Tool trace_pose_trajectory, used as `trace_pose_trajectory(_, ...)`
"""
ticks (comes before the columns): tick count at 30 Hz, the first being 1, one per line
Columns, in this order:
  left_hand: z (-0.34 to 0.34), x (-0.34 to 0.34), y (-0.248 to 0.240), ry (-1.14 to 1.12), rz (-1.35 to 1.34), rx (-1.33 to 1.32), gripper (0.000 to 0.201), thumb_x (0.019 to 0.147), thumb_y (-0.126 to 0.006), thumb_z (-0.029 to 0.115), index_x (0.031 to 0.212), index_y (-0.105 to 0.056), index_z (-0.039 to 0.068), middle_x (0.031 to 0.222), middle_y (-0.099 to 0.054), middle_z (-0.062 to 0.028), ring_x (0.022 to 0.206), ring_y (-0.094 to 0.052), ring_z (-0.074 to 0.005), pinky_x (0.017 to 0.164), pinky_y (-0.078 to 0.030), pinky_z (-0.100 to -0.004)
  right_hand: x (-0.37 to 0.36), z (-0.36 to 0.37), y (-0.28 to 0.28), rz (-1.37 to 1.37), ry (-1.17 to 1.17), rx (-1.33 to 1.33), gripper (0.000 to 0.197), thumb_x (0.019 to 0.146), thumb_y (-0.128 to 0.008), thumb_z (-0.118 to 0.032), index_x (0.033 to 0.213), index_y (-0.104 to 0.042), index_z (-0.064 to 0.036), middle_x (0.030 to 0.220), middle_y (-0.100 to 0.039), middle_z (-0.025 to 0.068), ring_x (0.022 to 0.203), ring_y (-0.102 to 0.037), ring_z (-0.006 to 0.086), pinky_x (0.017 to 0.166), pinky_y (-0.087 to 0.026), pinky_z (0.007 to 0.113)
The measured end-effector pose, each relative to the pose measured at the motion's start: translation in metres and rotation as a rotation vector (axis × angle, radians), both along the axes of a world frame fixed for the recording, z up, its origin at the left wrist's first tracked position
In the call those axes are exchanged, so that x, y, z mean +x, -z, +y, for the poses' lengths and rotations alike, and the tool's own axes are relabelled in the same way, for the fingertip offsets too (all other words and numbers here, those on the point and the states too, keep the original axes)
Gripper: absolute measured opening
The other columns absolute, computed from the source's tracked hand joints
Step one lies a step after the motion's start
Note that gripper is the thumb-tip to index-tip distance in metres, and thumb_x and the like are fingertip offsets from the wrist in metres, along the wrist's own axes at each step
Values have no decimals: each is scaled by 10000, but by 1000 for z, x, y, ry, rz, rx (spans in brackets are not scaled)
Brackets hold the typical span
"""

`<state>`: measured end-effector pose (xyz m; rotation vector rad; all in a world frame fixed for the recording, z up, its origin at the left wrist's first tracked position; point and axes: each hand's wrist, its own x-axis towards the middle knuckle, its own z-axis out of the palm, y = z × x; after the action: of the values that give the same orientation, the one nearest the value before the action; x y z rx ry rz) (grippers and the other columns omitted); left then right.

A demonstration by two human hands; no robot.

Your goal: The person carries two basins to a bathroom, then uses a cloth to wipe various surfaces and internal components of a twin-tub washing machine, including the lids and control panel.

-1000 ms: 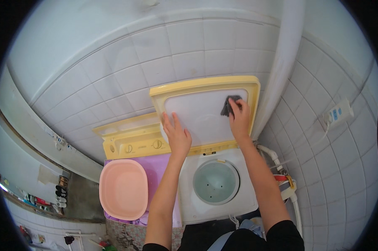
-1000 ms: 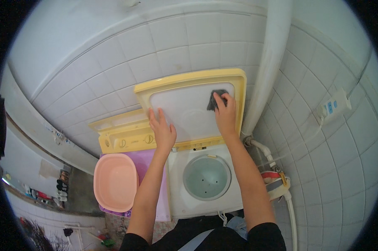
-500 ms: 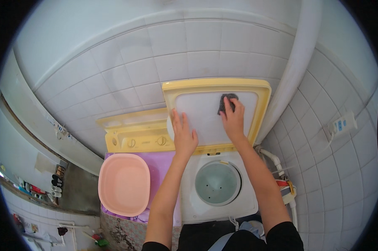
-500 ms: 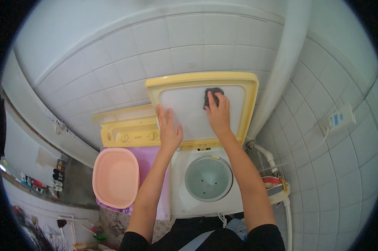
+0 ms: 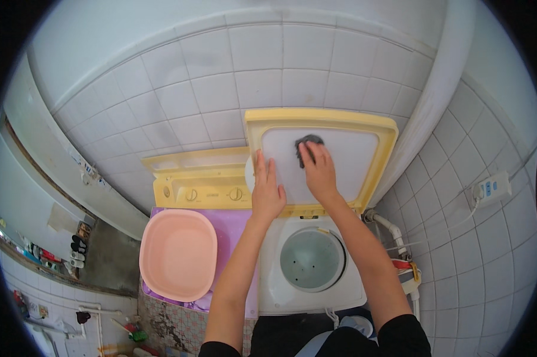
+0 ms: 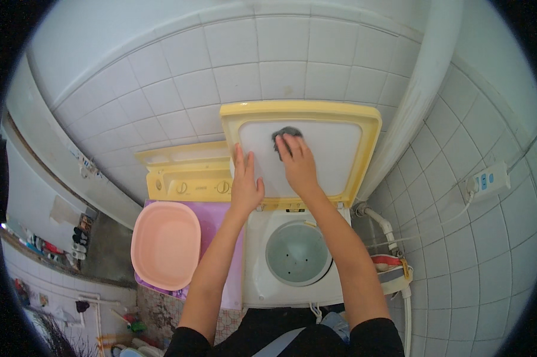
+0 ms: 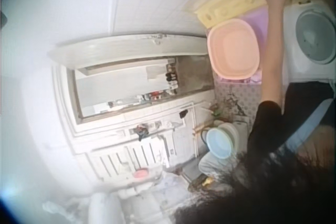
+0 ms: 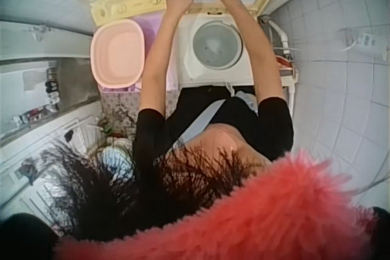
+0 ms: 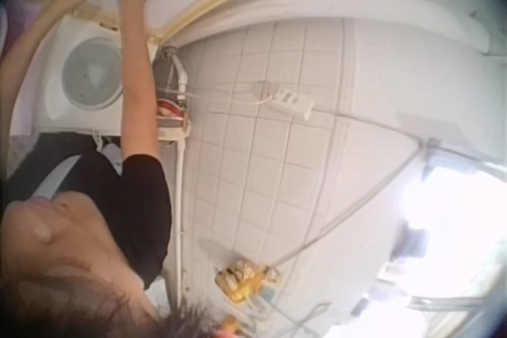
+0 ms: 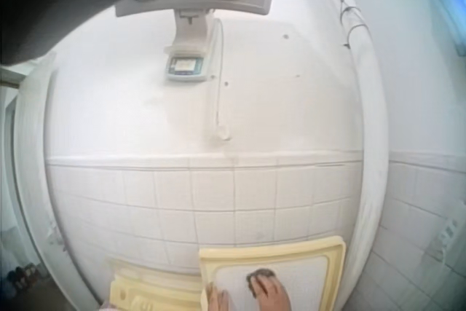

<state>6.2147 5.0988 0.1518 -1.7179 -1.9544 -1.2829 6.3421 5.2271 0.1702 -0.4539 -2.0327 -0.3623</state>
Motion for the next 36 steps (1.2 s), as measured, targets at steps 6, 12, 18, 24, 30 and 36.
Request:
trace_pose_trajectory(6, -11, -4, -9, 66, -105, -27, 703, 757, -471, -94, 1440, -312, -56, 1566, -174, -248, 1441, -237, -381, 1105, -351, -400, 7, -16, 26, -226, -207, 76, 477, 774, -615, -76, 1250, -614, -106, 1252, -541, 32, 1120, -524, 251, 880, -505, 379)
trace_pose_trajectory(12, -24, -9, 2, 108, -248, 110, 724, 790, -446, -94, 1480, -237, -30, 1516, -282, -273, 1386, -334, -401, 1073, -380, -418, -22, -23, -24, -142, -199, 83, 431, 821, -569, -101, 1250, -609, -103, 1333, -538, 25, 1201, -501, 238, 926, -472, 393)
trace_pose_trajectory(18, -34, -7, 21, 142, -402, 3, 687, 847, -434, -57, 1486, -183, -50, 1471, -343, -298, 1320, -419, -428, 1077, -370, -423, -24, -27, 8, -313, -255, 67, 422, 837, -558, -103, 1258, -601, -102, 1396, -510, 16, 1242, -483, 237, 978, -438, 401)
trace_pose_trajectory(24, -39, -6, 26, 240, -516, 9, 678, 885, -427, -51, 1506, -157, -14, 1523, -276, -262, 1425, -294, -365, 1155, -268, -435, -36, -30, -21, -215, -147, 60, 430, 850, -545, -119, 1277, -588, -101, 1452, -468, 28, 1295, -462, 244, 1044, -396, 425)
trace_pose_trajectory(30, -39, -10, 29, 254, -575, -104, 704, 850, -385, -95, 1504, -131, -42, 1539, -244, -259, 1443, -259, -348, 1170, -235, -397, -41, -33, 16, -278, -156, -57, 486, 863, -516, -99, 1349, -531, -100, 1476, -444, 47, 1341, -427, 260, 1078, -359, 450)
trace_pose_trajectory(36, -45, -3, 47, 204, -507, -175, 776, 808, -382, -121, 1524, -109, -3, 1557, -205, -259, 1400, -324, -371, 1108, -334, -354, -23, -49, 73, -419, -189, -141, 459, 881, -518, -118, 1337, -544, -74, 1477, -443, 59, 1326, -437, 285, 1073, -358, 463)
